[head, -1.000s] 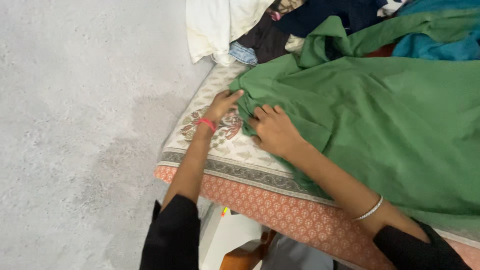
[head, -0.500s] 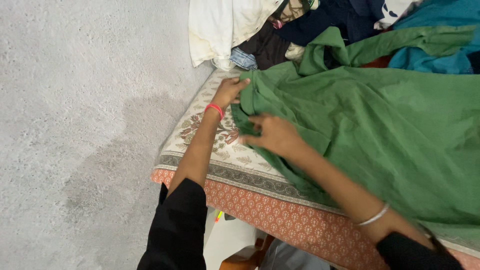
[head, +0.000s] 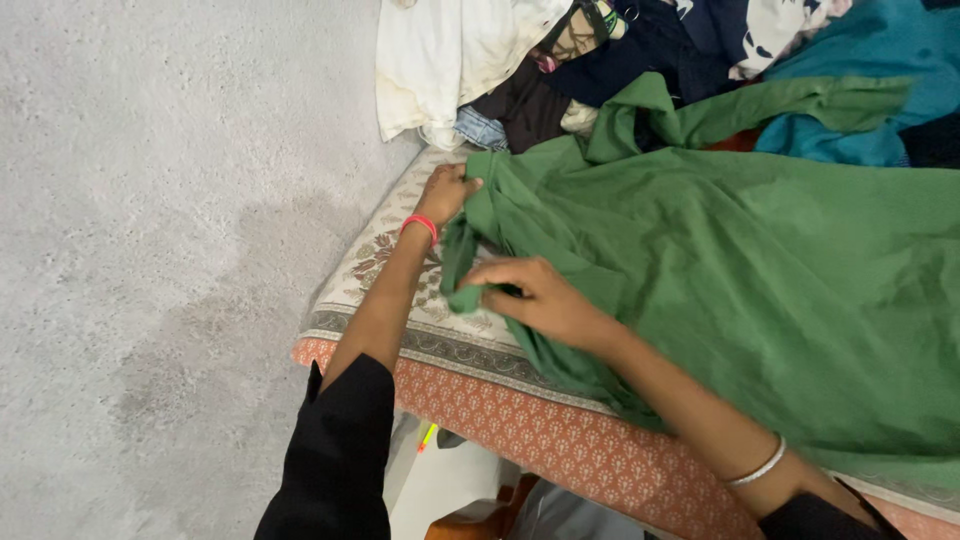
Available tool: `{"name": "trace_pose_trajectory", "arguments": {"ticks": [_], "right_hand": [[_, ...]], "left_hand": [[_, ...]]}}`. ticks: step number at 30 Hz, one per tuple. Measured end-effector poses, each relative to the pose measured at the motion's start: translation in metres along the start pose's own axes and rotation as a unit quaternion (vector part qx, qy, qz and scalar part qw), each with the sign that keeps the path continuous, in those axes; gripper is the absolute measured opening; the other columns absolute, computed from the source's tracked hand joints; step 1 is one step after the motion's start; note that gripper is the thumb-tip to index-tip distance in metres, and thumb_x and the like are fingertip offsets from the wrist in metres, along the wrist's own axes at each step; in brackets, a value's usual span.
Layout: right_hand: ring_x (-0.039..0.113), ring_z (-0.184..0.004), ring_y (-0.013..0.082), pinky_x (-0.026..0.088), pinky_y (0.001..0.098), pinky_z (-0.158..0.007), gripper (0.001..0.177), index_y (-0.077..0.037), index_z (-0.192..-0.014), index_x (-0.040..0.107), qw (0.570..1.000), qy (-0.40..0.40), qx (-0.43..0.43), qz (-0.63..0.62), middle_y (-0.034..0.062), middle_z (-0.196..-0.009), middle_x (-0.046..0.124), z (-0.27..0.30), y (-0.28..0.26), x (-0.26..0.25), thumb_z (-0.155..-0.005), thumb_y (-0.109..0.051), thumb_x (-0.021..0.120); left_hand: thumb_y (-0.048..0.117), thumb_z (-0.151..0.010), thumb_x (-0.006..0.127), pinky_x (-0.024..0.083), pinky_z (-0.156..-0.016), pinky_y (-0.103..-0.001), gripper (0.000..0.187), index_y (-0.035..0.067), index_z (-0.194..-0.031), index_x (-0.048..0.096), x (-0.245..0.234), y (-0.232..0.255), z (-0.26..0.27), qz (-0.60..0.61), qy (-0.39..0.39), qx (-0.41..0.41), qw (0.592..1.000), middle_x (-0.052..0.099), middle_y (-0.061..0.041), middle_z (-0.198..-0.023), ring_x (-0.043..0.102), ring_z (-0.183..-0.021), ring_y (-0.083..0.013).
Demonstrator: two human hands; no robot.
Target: The person sorts through a pile of clothes on a bed, unfolding and flattening a green shirt by hand.
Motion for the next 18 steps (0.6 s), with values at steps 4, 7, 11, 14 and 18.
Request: {"name": "trace_pose_trajectory", "arguments": {"ticks": [4,7,11,14,18], "right_hand": [[0.065,-0.11,0.0236,0.046,0.0359,-0.105,0.026,-0.003,-0.101,0.074,0.925,0.065,0.013,-0.374,0.0091,-0.11,0.075,0.011,0.036,-0.037,-0.086,-0.022,0.065],[0.062,-0.098,0.0226,0.046,0.0378,-0.093,0.023,-0.01,-0.081,0.06,0.882,0.24,0.113,-0.391,0.0058,-0.088,0.063,0.037,0.085,-0.101,-0.076,-0.033,0.059],[0.052,-0.084,0.0218,0.047,0.0391,-0.085,0.025,-0.009,-0.084,0.049,0.805,0.087,-0.005,-0.586,0.0052,-0.088,0.053,0.078,0.091,-0.145,-0.101,-0.027,0.05],[0.059,-0.088,0.0207,0.053,0.0371,-0.084,0.026,-0.01,-0.093,0.063,0.861,0.273,0.137,-0.407,0.0042,-0.095,0.064,0.11,0.127,-0.191,-0.098,-0.028,0.045],[0.066,-0.102,0.0317,0.052,0.0455,-0.091,0.031,-0.011,-0.121,0.071,0.858,0.337,0.245,0.302,0.0138,-0.113,0.07,0.122,0.107,-0.234,-0.094,-0.021,0.061]], "left_hand": [[0.021,-0.092,0.073,0.052,-0.073,-0.039,0.027,-0.005,-0.091,0.067,-0.002,-0.036,-0.007,-0.04,0.038,-0.057,0.997,0.07,-0.018,-0.081,0.063,-0.074,-0.0258],[0.023,-0.092,0.071,0.052,-0.071,-0.04,0.025,-0.002,-0.091,0.064,-0.002,-0.057,-0.007,-0.037,0.069,-0.051,0.996,0.068,-0.018,-0.082,0.064,-0.073,-0.0283],[0.026,-0.092,0.071,0.054,-0.076,-0.04,0.028,-0.001,-0.099,0.068,0.001,-0.083,-0.016,-0.078,0.116,-0.032,0.99,0.071,-0.02,-0.092,0.066,-0.083,-0.0309],[0.03,-0.094,0.069,0.052,-0.081,-0.041,0.032,0.001,-0.109,0.073,0.001,-0.091,-0.018,-0.136,0.143,0.035,0.98,0.072,-0.021,-0.1,0.067,-0.092,-0.0345],[0.038,-0.097,0.065,0.055,-0.08,-0.037,0.04,0.002,-0.113,0.073,0.007,-0.089,-0.007,0.008,0.095,-0.065,0.993,0.076,-0.014,-0.1,0.071,-0.091,-0.0264]]}}
Point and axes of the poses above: each hand's wrist, its own z-axis away from the middle knuckle, its own x-axis out of the palm, y = z × x, the point moved 8 cm from there along -z, towards the middle knuckle
